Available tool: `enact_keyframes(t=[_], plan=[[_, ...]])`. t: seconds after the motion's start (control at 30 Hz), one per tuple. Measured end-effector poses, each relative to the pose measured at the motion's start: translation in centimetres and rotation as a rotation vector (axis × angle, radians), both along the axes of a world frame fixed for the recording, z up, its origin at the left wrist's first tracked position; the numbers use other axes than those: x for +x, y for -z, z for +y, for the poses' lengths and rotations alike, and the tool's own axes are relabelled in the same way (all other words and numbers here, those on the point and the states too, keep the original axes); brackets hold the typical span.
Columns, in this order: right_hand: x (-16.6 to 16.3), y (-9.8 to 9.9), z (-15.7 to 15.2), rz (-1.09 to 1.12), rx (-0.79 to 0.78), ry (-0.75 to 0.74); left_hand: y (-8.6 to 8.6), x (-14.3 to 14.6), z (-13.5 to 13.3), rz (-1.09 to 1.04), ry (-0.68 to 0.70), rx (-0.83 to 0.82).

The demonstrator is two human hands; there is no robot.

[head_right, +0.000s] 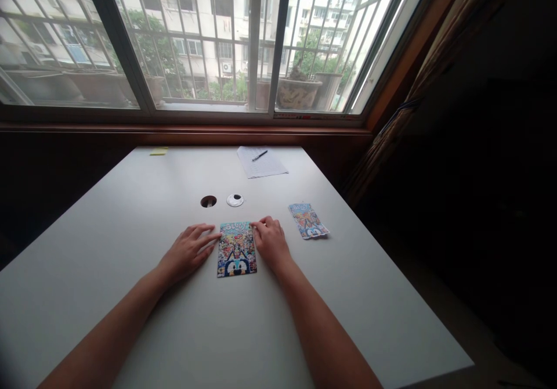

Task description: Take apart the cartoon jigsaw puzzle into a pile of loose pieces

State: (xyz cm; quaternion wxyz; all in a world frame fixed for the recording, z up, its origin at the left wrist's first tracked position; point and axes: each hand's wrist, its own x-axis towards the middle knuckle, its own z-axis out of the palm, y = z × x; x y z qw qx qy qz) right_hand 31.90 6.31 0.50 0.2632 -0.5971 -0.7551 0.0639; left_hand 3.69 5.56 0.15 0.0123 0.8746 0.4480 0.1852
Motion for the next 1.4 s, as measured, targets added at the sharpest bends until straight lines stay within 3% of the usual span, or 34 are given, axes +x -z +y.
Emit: enact_keyframes(t=[0.27,0.5,1.4], plan=[[0.07,0.06,-0.07,-0.005,0.001,0.022,-0.15,-0.02,-0.01,-0.013,0.004,-0.004],[0.24,0.32,-0.03,-0.015,0.006,0.127,-0.18,-0.03,-0.07,-0.003,-0.007,-0.012],[0.36,0.04,-0.08,-0.008,-0.004,0.087,0.09,-0.16,0.23,-0.031,0.016,0.004]])
